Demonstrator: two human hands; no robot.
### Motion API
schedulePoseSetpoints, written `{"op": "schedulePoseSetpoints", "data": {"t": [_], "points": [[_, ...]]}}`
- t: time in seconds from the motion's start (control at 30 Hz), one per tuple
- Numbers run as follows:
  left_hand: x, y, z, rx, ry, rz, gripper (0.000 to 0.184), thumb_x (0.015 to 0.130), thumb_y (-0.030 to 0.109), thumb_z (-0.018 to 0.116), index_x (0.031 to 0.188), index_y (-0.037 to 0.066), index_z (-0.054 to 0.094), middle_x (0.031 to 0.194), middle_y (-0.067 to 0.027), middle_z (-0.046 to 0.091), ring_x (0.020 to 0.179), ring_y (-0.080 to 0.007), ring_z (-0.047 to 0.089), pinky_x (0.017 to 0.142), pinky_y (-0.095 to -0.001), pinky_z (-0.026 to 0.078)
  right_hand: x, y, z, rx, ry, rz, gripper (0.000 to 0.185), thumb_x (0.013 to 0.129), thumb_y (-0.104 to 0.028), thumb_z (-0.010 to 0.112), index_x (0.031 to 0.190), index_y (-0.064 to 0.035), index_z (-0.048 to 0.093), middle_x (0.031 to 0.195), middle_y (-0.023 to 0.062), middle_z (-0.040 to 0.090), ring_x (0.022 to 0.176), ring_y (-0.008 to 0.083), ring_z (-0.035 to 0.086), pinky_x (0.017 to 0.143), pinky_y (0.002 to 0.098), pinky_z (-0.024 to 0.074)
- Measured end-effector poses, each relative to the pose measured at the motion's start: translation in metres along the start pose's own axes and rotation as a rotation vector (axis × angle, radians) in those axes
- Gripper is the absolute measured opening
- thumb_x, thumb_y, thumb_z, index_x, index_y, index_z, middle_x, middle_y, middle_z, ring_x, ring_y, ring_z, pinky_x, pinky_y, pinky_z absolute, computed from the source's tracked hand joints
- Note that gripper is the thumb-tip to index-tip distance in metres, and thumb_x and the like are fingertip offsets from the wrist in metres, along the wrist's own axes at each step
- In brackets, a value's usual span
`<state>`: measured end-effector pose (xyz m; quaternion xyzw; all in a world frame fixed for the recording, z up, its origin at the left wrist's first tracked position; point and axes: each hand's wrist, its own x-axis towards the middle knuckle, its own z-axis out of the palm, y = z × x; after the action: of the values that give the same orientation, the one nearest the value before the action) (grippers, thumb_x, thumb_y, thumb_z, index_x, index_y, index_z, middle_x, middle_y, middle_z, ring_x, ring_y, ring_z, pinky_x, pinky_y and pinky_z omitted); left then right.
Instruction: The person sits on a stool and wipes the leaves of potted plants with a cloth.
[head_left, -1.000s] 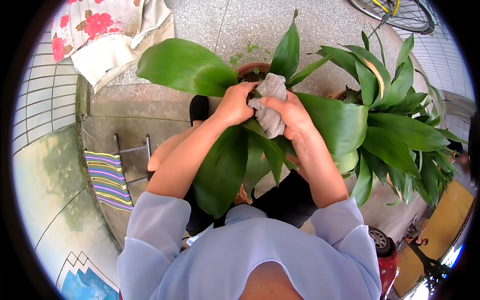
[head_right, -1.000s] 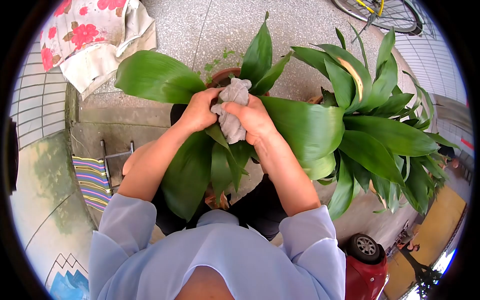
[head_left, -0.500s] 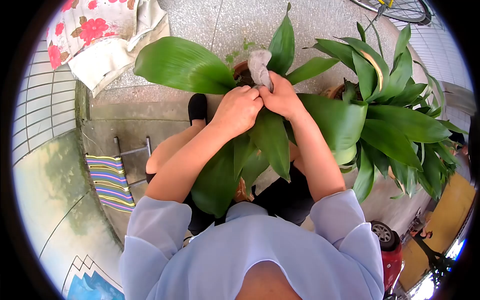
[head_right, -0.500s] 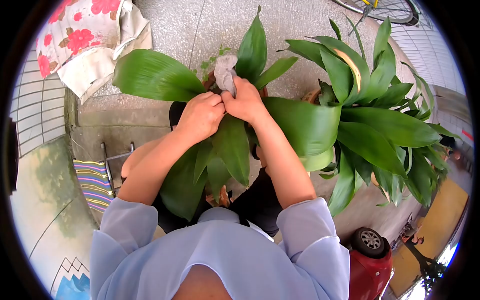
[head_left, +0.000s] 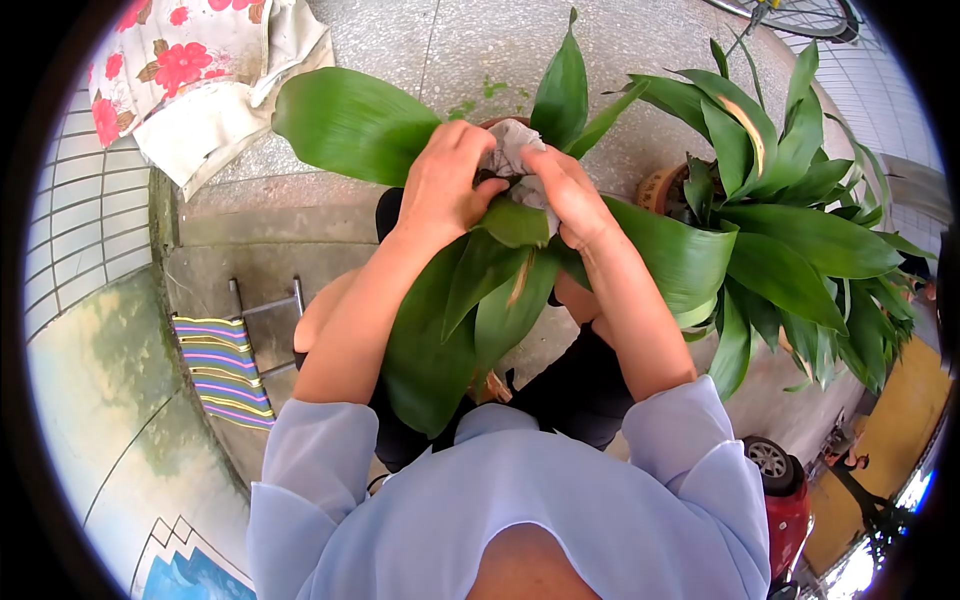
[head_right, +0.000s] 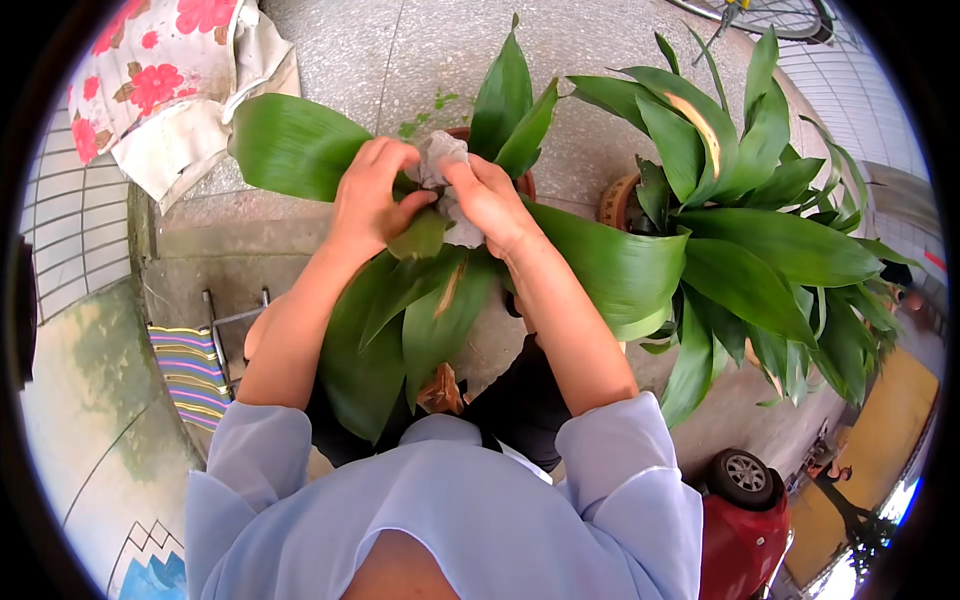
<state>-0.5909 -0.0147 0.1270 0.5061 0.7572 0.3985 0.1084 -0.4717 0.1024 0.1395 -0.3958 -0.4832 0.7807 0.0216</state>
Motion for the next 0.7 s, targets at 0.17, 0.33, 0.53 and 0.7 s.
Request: {"op": "schedulePoseSetpoints", "data": {"t": [0.17, 0.33, 0.53, 0.7], "points": [[0.012, -0.009, 0.007, -0.344, -0.093, -0.247, 0.051, 0.068, 0.003, 0.074, 0.116, 0.002, 0.055, 0.113, -0.0123, 0.058, 0.104, -0.0249, 0.059, 0.086, -0.0344, 0.049, -0.031, -0.027, -0.009, 0.428, -0.155, -0.264, 0.045, 0.091, -0.032, 0.054, 0.12, 0.0027, 0.054, 0.111, 0.0113, 0.062, 0.098, 0.0207, 0.061, 0.086, 0.0333, 0.0497], [0.021, 0.012, 0.039, -0.558, -0.067, -0.282, 0.058, 0.072, 0.015, 0.077, 0.123, 0.0, 0.053, 0.123, -0.017, 0.056, 0.113, -0.0263, 0.056, 0.09, -0.0358, 0.048, -0.063, -0.076, -0.05, 0.683, 0.129, -0.876, 0.047, 0.092, -0.033, 0.052, 0.125, 0.0012, 0.049, 0.117, 0.0137, 0.058, 0.106, 0.0256, 0.058, 0.092, 0.0396, 0.0472], [0.04, 0.023, 0.055, -0.372, -0.052, -0.171, 0.063, 0.075, 0.026, 0.077, 0.126, 0.0, 0.052, 0.118, -0.0172, 0.059, 0.101, -0.0257, 0.06, 0.083, -0.0347, 0.05, -0.066, -0.062, -0.113, -0.521, 0.805, -0.911, 0.027, 0.087, -0.025, 0.064, 0.095, 0.0005, 0.066, 0.081, 0.0107, 0.068, 0.075, 0.016, 0.063, 0.071, 0.0304, 0.0487], [0.046, 0.039, 0.056, -0.477, -0.191, -0.267, 0.064, 0.075, 0.036, 0.075, 0.125, 0.001, 0.054, 0.104, -0.0137, 0.065, 0.069, -0.018, 0.063, 0.064, -0.0302, 0.051, -0.064, -0.021, -0.113, -0.82, 0.03, -0.311, 0.027, 0.081, -0.023, 0.064, 0.096, -0.0012, 0.066, 0.081, 0.0196, 0.067, 0.078, 0.0292, 0.065, 0.074, 0.0362, 0.0491]]}}
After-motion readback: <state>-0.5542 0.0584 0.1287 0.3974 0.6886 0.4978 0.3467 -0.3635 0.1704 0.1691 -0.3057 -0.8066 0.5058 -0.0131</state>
